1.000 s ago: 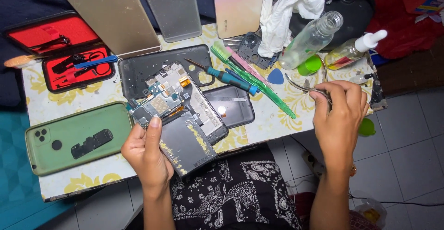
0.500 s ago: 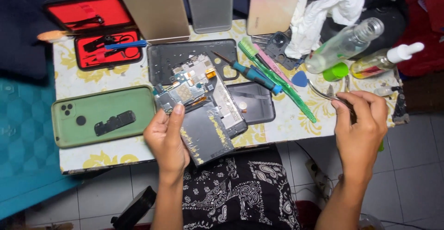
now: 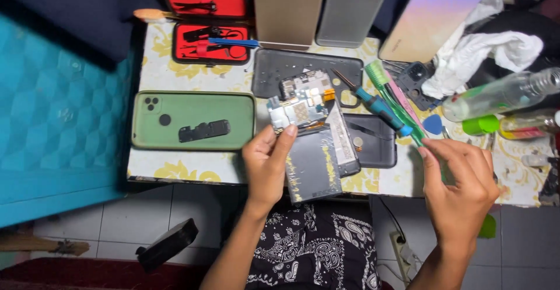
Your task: Disassembling a smartphone to access the motherboard and battery, including cleaning components with a brush.
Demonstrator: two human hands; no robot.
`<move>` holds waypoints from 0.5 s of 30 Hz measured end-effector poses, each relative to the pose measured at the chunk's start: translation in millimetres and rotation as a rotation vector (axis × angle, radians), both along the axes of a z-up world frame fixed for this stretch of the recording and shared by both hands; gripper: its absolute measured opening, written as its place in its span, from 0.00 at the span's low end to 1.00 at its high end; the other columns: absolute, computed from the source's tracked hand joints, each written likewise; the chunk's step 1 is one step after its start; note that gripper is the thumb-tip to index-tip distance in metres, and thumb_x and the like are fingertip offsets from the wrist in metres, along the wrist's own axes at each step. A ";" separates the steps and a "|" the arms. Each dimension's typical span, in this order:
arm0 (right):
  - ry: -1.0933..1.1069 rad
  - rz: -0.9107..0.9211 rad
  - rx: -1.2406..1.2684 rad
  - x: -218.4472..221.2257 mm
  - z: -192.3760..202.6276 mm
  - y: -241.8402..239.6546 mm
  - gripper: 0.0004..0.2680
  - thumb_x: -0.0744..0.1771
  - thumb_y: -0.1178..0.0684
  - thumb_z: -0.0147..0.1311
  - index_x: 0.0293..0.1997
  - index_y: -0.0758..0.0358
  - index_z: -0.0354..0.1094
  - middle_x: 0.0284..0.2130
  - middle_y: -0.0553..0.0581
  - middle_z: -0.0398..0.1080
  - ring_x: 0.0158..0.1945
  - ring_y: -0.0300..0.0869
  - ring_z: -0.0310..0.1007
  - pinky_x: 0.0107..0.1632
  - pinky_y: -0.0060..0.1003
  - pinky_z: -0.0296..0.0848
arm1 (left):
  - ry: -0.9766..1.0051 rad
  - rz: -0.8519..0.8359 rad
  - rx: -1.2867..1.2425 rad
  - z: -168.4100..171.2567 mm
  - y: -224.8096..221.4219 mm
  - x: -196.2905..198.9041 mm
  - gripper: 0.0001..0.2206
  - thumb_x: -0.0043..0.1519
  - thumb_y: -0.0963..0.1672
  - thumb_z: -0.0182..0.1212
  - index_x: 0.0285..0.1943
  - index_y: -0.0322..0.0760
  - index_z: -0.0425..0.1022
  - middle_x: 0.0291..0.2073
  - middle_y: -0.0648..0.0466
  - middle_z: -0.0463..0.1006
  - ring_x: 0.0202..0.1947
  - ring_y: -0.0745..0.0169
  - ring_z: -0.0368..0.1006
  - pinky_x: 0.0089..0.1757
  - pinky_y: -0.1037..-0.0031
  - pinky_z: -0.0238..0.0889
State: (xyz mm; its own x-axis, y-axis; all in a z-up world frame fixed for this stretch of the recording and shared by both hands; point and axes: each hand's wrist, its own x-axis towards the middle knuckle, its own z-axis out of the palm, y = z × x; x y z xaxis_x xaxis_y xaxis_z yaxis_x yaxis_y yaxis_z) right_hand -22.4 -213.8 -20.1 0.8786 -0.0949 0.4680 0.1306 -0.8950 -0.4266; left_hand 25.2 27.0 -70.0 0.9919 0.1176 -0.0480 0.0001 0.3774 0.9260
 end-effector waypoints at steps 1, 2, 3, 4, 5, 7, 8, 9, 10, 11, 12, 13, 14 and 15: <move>-0.004 0.021 0.001 2.2 -0.3 3.7 0.08 0.67 0.73 0.63 0.51 0.78 0.77 0.45 0.68 0.75 0.48 0.53 0.70 0.54 0.44 0.68 | -0.004 0.021 0.001 0.4 0.5 0.7 0.07 0.67 0.40 0.57 0.42 0.25 0.77 0.32 0.55 0.79 0.29 0.78 0.64 0.35 0.85 0.60; 0.003 0.028 -0.020 2.9 -0.8 7.5 0.09 0.67 0.72 0.64 0.51 0.78 0.78 0.45 0.68 0.75 0.47 0.53 0.69 0.54 0.45 0.68 | -0.010 0.007 0.017 0.5 1.0 0.4 0.08 0.67 0.40 0.58 0.42 0.25 0.78 0.30 0.56 0.78 0.28 0.79 0.63 0.33 0.85 0.58; 0.009 0.035 -0.041 3.6 -1.2 10.8 0.09 0.66 0.71 0.65 0.51 0.77 0.78 0.46 0.68 0.75 0.47 0.53 0.69 0.54 0.45 0.68 | -0.017 -0.006 0.034 0.7 1.1 0.3 0.08 0.67 0.41 0.58 0.41 0.25 0.78 0.29 0.58 0.77 0.26 0.79 0.61 0.31 0.85 0.57; 0.006 0.050 -0.040 4.6 -1.0 13.4 0.09 0.66 0.71 0.65 0.51 0.77 0.78 0.46 0.68 0.75 0.47 0.53 0.69 0.54 0.45 0.68 | -0.019 0.009 0.036 2.0 2.1 0.1 0.08 0.67 0.41 0.58 0.41 0.25 0.78 0.29 0.58 0.77 0.26 0.79 0.61 0.31 0.85 0.57; 0.016 0.050 -0.050 5.6 -0.6 15.6 0.09 0.67 0.71 0.66 0.52 0.77 0.79 0.46 0.67 0.75 0.48 0.53 0.68 0.54 0.44 0.68 | -0.026 -0.010 0.018 3.4 2.6 0.0 0.08 0.67 0.41 0.58 0.44 0.25 0.79 0.30 0.58 0.78 0.27 0.79 0.63 0.32 0.85 0.59; 0.022 0.057 -0.060 6.6 1.3 19.7 0.09 0.67 0.71 0.66 0.52 0.77 0.79 0.46 0.67 0.75 0.48 0.52 0.67 0.53 0.44 0.68 | -0.036 -0.022 -0.001 4.0 3.1 0.0 0.09 0.67 0.41 0.58 0.46 0.25 0.79 0.31 0.57 0.79 0.29 0.79 0.65 0.33 0.85 0.60; 0.027 0.061 -0.072 7.5 2.9 22.0 0.09 0.67 0.71 0.66 0.52 0.77 0.79 0.46 0.67 0.75 0.48 0.53 0.68 0.54 0.44 0.68 | -0.040 -0.028 0.006 3.5 3.5 0.4 0.08 0.67 0.41 0.58 0.41 0.27 0.77 0.28 0.59 0.77 0.27 0.79 0.62 0.32 0.85 0.57; 0.032 0.064 -0.083 8.5 5.0 24.2 0.09 0.67 0.72 0.66 0.52 0.77 0.79 0.46 0.67 0.75 0.48 0.53 0.68 0.54 0.45 0.68 | -0.045 -0.034 0.013 3.5 4.0 0.8 0.08 0.67 0.42 0.58 0.36 0.30 0.76 0.25 0.61 0.74 0.25 0.79 0.59 0.30 0.85 0.55; 0.022 0.076 -0.078 7.7 1.9 21.2 0.09 0.67 0.72 0.66 0.52 0.77 0.79 0.46 0.67 0.75 0.48 0.53 0.68 0.54 0.45 0.68 | -0.053 -0.021 0.019 1.0 3.3 0.2 0.08 0.67 0.42 0.58 0.36 0.30 0.76 0.25 0.61 0.74 0.25 0.79 0.59 0.30 0.85 0.55; 0.038 0.087 -0.094 7.2 -0.4 18.2 0.08 0.68 0.71 0.66 0.52 0.76 0.79 0.46 0.66 0.74 0.47 0.53 0.68 0.53 0.44 0.67 | -0.065 -0.032 0.025 -0.7 2.7 -0.2 0.08 0.68 0.42 0.58 0.36 0.32 0.76 0.23 0.62 0.71 0.22 0.78 0.56 0.27 0.84 0.51; 0.043 0.099 -0.108 10.3 -2.8 15.9 0.08 0.68 0.70 0.66 0.52 0.75 0.79 0.46 0.65 0.74 0.47 0.53 0.68 0.53 0.44 0.67 | -0.086 -0.042 0.033 -1.4 3.0 3.2 0.08 0.68 0.43 0.58 0.36 0.34 0.76 0.20 0.63 0.68 0.20 0.77 0.53 0.25 0.84 0.48; 0.023 0.113 -0.102 14.7 -5.0 19.4 0.08 0.68 0.70 0.66 0.52 0.75 0.79 0.46 0.65 0.74 0.47 0.53 0.68 0.53 0.44 0.67 | -0.104 -0.028 0.042 2.1 7.1 3.4 0.08 0.68 0.43 0.58 0.36 0.34 0.76 0.20 0.63 0.68 0.20 0.77 0.53 0.25 0.84 0.48; 0.050 0.103 -0.127 15.8 -5.7 19.5 0.08 0.67 0.68 0.66 0.51 0.73 0.79 0.46 0.64 0.75 0.46 0.52 0.69 0.54 0.44 0.67 | -0.068 -0.039 0.018 4.9 7.1 2.1 0.08 0.68 0.42 0.58 0.36 0.33 0.76 0.21 0.63 0.68 0.21 0.78 0.54 0.26 0.84 0.49; 0.077 0.093 -0.152 17.2 -7.5 19.0 0.09 0.66 0.67 0.66 0.50 0.71 0.79 0.45 0.63 0.75 0.46 0.51 0.70 0.56 0.43 0.68 | -0.032 -0.050 -0.006 6.5 6.3 0.9 0.08 0.68 0.42 0.58 0.36 0.32 0.76 0.22 0.63 0.68 0.22 0.79 0.54 0.27 0.84 0.50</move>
State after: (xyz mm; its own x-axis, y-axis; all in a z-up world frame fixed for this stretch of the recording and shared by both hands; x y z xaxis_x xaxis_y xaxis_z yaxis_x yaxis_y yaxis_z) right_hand -5.2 -194.8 -27.7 0.9141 0.0546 0.4018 0.1877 -0.9354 -0.2998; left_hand 26.1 33.3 -63.5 0.9976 0.0677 -0.0167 -0.0105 0.3829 0.9237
